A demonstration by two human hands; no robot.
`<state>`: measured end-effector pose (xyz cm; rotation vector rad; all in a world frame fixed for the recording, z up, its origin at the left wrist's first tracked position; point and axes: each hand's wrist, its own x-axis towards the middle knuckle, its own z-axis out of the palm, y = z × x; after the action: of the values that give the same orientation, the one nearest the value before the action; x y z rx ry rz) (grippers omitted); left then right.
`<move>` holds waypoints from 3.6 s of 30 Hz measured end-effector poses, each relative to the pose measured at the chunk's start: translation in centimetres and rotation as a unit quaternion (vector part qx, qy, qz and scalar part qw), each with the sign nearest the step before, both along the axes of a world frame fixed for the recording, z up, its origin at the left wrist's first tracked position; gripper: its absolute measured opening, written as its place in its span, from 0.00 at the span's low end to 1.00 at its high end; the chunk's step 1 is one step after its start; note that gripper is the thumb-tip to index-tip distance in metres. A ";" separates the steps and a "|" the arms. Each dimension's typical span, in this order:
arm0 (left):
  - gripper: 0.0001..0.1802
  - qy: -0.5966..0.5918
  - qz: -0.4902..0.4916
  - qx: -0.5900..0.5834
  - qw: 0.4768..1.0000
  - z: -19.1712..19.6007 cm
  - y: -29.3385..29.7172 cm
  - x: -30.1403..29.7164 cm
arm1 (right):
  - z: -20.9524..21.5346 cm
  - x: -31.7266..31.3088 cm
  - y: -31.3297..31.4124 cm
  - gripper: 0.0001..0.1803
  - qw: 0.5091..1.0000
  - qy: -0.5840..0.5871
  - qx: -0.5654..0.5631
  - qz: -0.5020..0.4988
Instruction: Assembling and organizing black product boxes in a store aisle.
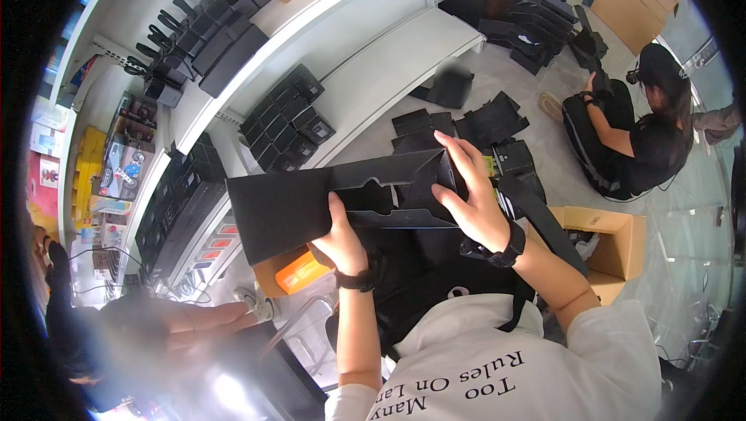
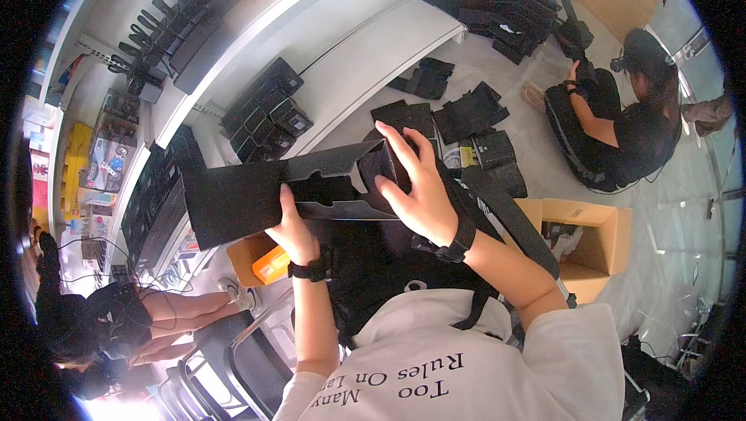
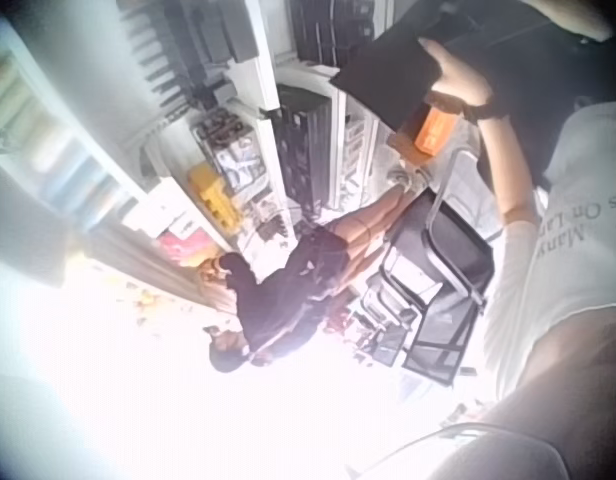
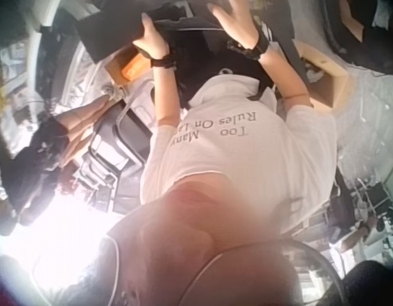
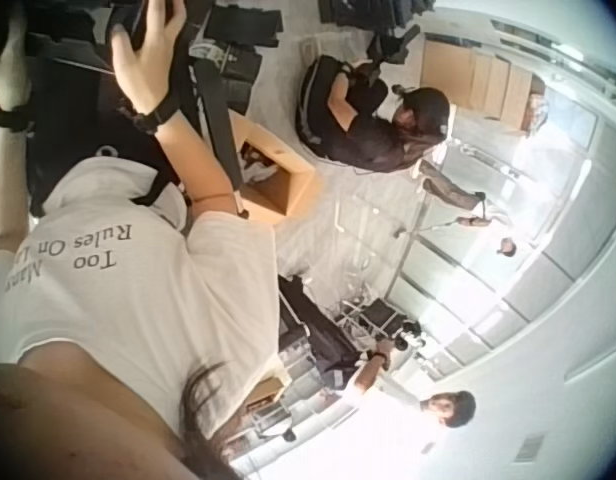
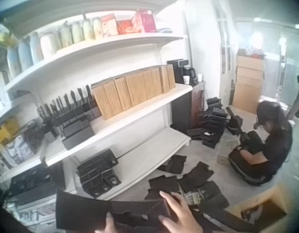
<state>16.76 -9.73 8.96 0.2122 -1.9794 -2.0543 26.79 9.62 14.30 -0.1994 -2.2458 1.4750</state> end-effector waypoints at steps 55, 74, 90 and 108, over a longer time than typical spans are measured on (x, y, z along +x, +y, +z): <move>0.15 -0.116 -0.047 0.223 0.967 1.6 0.4 -2.0 | 1.8 -1.0 -0.3 0.31 0.990 0.130 0.054 0.002; 0.18 0.150 0.080 -0.160 0.972 2.6 2.4 0.7 | -1.1 -1.0 0.9 0.24 0.962 -0.059 -0.265 0.017; 0.41 0.174 -0.382 -0.237 0.876 2.8 -0.5 0.9 | 0.0 -0.9 2.7 0.16 0.977 -0.052 -0.203 0.038; 0.45 -0.176 -0.445 0.247 0.843 -1.9 -5.5 3.5 | 6.2 -1.0 2.1 0.28 0.985 0.081 0.046 0.144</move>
<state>20.25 -15.21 7.09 -0.3394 -1.8667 -3.3260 25.82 11.67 20.51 0.2773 -2.2723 1.4636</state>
